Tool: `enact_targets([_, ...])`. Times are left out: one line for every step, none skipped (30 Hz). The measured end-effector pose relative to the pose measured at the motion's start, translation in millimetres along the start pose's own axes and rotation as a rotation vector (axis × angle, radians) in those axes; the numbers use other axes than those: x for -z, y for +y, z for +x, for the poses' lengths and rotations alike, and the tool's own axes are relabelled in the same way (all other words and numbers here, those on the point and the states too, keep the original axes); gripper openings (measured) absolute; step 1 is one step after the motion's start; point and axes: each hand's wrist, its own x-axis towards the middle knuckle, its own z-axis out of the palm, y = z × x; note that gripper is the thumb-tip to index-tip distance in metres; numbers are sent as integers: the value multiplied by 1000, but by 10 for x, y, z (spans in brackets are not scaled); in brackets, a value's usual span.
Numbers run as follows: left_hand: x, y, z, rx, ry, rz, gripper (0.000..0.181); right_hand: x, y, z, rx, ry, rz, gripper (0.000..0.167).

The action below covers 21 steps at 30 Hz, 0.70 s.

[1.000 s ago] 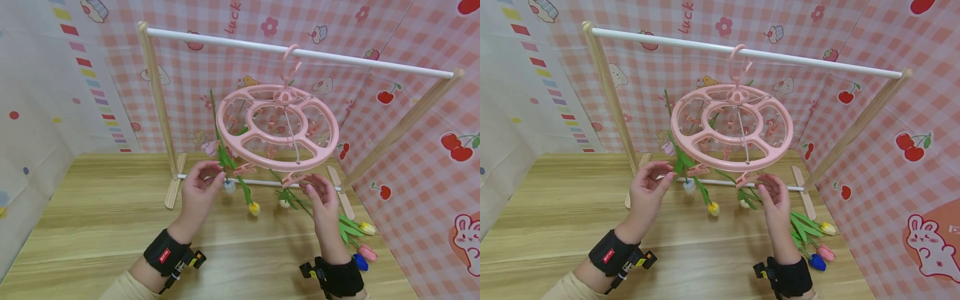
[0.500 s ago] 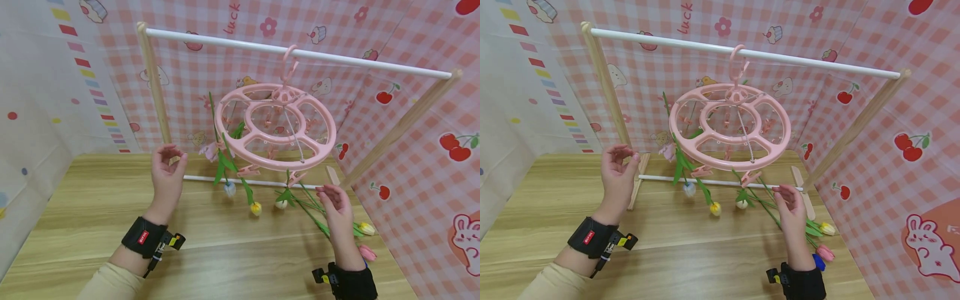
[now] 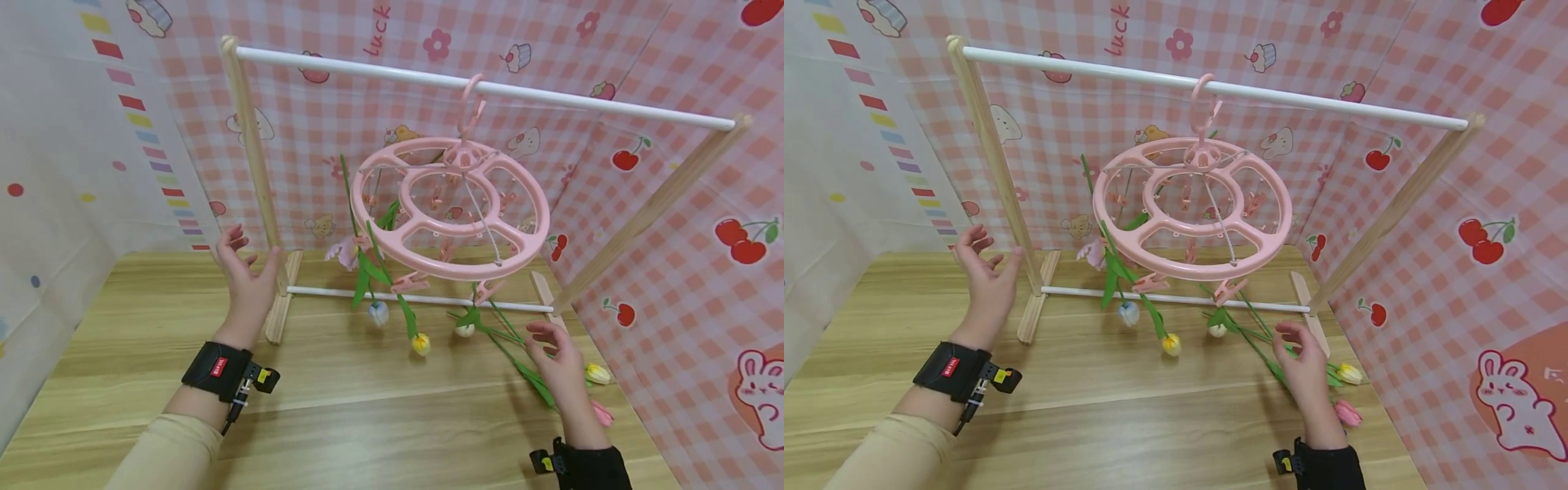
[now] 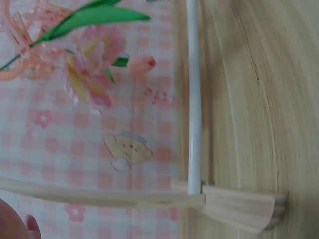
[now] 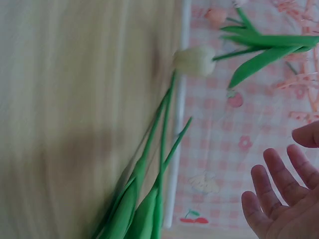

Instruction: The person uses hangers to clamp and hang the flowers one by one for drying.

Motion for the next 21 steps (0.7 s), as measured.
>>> enact_targets([11, -62, 29, -10, 3, 29, 64, 9, 38, 6, 7, -17, -49, 26])
enact_targets([21, -81, 46, -19, 1, 52, 65, 19, 72, 11, 13, -34, -89, 27])
enact_targets([29, -91, 65, -18, -5, 70, 65, 27, 103, 20, 16, -48, -113, 27])
enact_targets([34, -89, 82, -9, -16, 76, 65, 33, 132, 31, 19, -57, -124, 28])
enact_targets([38, -64, 96, 4, -33, 79, 64, 41, 160, 39, 19, -66, -134, 28])
enact_targets([43, -34, 109, 24, -55, 81, 63, 49, 188, 47, 21, -75, -141, 28])
enact_targets([46, 3, 123, 45, -75, 80, 61, 58, 212, 53, 19, -82, -146, 28])
enact_targets([49, 42, 138, 64, -96, 74, 60, 68, 232, 58, 17, -90, -151, 28])
enact_targets([54, 84, 150, 85, -118, 71, 58, 77, 252, 63, 14, -97, -159, 29])
enact_targets([57, 117, 163, 103, -140, 65, 56, 85, 270, 68, 9, -105, -168, 29])
enact_targets([65, 151, 172, 119, -162, 64, 55, 95, 285, 70, 4, -118, -177, 30])
enact_targets([72, 166, 183, 134, -184, 66, 54, 102, 298, 77, 1, -126, -184, 31])
enact_targets([78, 175, 192, 147, -203, 64, 53, 108, 310, 84, 0, -134, -193, 31])
enact_targets([81, 171, 205, 157, -223, 61, 53, 113, 320, 91, 1, -139, -204, 32])
enact_targets([84, 174, 215, 167, -241, 62, 52, 117, 331, 98, 2, -141, -214, 32])
enact_targets([84, 163, 227, 175, -255, 53, 52, 120, 339, 106, 5, -144, -220, 32])
enact_targets([83, 145, 241, 179, -267, 49, 52, 122, 348, 113, 9, -146, -224, 32])
enact_targets([77, 123, 255, 182, -275, 44, 52, 121, 358, 120, 10, -146, -231, 31])
enact_targets([73, 111, 271, 185, -278, 42, 51, 123, 366, 125, 12, -148, -236, 31])
enact_targets([68, 102, 285, 191, -282, 45, 51, 124, 375, 129, 14, -150, -242, 31])
enact_targets([63, 99, 297, 197, -285, 53, 51, 127, 385, 134, 17, -154, -246, 31])
